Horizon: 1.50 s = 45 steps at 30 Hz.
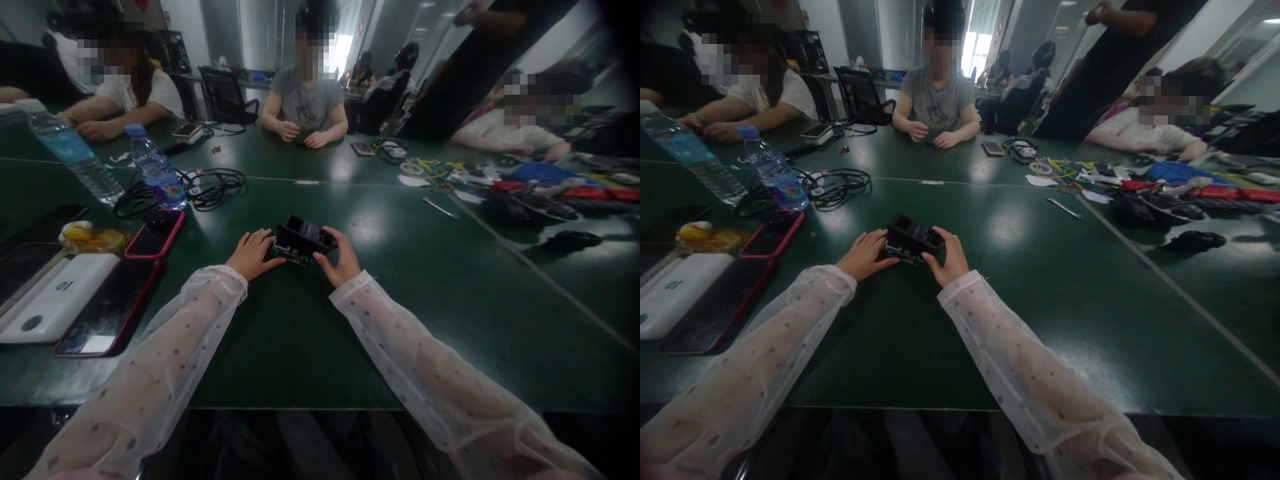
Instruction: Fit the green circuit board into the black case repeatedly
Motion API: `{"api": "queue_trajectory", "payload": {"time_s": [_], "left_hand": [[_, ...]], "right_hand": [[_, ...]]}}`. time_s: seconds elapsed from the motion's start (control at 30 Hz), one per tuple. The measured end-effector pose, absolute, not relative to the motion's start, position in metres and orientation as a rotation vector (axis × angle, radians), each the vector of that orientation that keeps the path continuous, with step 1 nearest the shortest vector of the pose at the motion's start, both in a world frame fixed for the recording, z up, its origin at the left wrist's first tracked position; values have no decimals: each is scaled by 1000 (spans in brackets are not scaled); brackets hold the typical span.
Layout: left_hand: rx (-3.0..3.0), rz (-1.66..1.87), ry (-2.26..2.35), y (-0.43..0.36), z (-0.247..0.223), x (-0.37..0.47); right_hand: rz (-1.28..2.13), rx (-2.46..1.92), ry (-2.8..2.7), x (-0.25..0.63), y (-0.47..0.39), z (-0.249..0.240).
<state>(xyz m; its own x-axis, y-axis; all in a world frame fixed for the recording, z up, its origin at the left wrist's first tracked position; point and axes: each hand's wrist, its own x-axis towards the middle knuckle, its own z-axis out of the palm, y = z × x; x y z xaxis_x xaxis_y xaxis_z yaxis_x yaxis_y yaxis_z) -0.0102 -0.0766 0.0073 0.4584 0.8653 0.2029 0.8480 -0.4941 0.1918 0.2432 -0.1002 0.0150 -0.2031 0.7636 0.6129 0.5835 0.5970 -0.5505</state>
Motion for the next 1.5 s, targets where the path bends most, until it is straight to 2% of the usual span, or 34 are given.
{"api": "queue_trajectory", "payload": {"time_s": [0.43,1.5], "left_hand": [[2586,494,1549,-77,8,-11],[2618,430,1556,-76,7,-10]], "right_hand": [[333,-1113,-2225,247,-89,4],[329,-1166,-2265,248,-91,5]]}}
